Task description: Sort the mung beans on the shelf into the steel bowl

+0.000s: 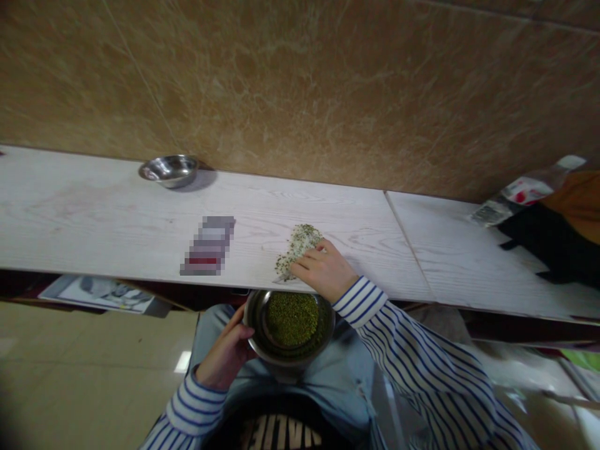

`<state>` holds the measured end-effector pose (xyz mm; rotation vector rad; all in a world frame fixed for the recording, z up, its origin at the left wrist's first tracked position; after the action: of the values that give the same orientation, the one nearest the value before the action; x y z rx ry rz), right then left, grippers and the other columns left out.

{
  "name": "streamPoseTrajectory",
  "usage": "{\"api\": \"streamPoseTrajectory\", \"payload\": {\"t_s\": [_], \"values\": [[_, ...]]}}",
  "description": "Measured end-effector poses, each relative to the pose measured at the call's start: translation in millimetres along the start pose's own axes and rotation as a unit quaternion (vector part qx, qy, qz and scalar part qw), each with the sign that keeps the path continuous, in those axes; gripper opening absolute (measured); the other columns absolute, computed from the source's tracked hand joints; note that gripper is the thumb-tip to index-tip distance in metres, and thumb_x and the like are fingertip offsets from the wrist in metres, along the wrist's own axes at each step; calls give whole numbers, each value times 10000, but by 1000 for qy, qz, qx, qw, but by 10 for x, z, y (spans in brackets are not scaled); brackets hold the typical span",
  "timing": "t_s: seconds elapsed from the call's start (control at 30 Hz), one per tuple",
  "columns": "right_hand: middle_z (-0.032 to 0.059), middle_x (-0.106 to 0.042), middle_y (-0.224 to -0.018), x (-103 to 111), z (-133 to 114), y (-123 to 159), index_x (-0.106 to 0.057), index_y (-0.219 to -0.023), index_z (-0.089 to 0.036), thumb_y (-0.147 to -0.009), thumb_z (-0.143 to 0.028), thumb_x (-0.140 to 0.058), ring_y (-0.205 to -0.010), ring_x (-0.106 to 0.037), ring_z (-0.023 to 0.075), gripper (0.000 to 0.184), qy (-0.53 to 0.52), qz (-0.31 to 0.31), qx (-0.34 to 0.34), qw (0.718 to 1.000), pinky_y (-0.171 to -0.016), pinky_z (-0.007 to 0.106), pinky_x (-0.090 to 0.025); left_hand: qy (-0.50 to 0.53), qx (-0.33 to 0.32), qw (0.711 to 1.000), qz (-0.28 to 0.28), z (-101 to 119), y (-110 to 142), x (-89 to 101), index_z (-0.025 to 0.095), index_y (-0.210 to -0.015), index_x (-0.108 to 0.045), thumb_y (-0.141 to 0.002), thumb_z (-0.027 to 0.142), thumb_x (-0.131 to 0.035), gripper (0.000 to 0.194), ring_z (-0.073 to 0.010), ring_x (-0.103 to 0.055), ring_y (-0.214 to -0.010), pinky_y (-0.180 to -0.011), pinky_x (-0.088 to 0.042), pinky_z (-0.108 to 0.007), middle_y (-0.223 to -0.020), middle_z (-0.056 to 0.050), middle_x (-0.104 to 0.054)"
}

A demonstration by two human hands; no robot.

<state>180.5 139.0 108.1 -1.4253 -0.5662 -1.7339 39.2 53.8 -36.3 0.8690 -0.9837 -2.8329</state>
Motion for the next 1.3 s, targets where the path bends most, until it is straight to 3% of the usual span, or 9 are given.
{"api": "streamPoseTrajectory", "payload": {"t_s": [0.43, 0.6, 0.83, 0.97, 1.3], "values": [[13, -676, -943, -6, 17, 126, -563, -976, -203, -908, -181, -431, -903, -543, 152, 150, 1, -6, -20, 1000, -795, 333, -257, -14, -2, 1000, 10, 7, 2, -34, 268, -1249, -445, -636, 122, -546, 638, -141, -574, -610, -507, -511, -293, -858, -9, -611], [30, -671, -973, -7, 56, 165, -561, -1008, -198, -896, -144, -420, -926, -543, 155, 188, -22, -7, -33, 999, -800, 331, -267, -11, -5, 1000, 6, 4, -1, -44, 261, -1224, -465, -633, 122, -546, 613, -163, -587, -691, -548, -526, -315, -920, -23, -604], [46, -678, -928, 73, 182, 410, -573, -1037, -183, -883, -158, -428, -878, -572, 156, 212, -63, 43, -106, 991, -770, 318, -305, -10, -7, 1000, -11, -19, -29, -6, 276, -1286, -415, -668, 134, -549, 648, -166, -562, -715, -536, -517, -312, -930, -25, -586], [48, -671, -909, 44, 132, 516, -564, -1079, -178, -897, -194, -414, -856, -570, 152, 236, -97, 40, -133, 986, -745, 310, -324, -6, -13, 1000, -20, -21, -44, 4, 280, -1283, -427, -676, 135, -553, 637, -162, -555, -726, -544, -517, -313, -948, -22, -583], [50, -654, -876, -79, -67, 293, -551, -1105, -156, -889, -197, -418, -832, -540, 165, 258, -116, 29, -105, 987, -717, 310, -326, -6, -1, 1000, 5, 3, -41, 64, 279, -1269, -430, -658, 140, -557, 639, -170, -568, -742, -550, -499, -305, -1008, -27, -587]]}}
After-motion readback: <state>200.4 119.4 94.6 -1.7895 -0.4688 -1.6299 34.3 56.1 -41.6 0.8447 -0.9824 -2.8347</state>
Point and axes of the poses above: each hand's wrist, its own y-axis away from the middle knuckle, its own x-axis out of the back of the hand, z = x × y, the point moved 7 cm from there along -y, towards the middle knuckle
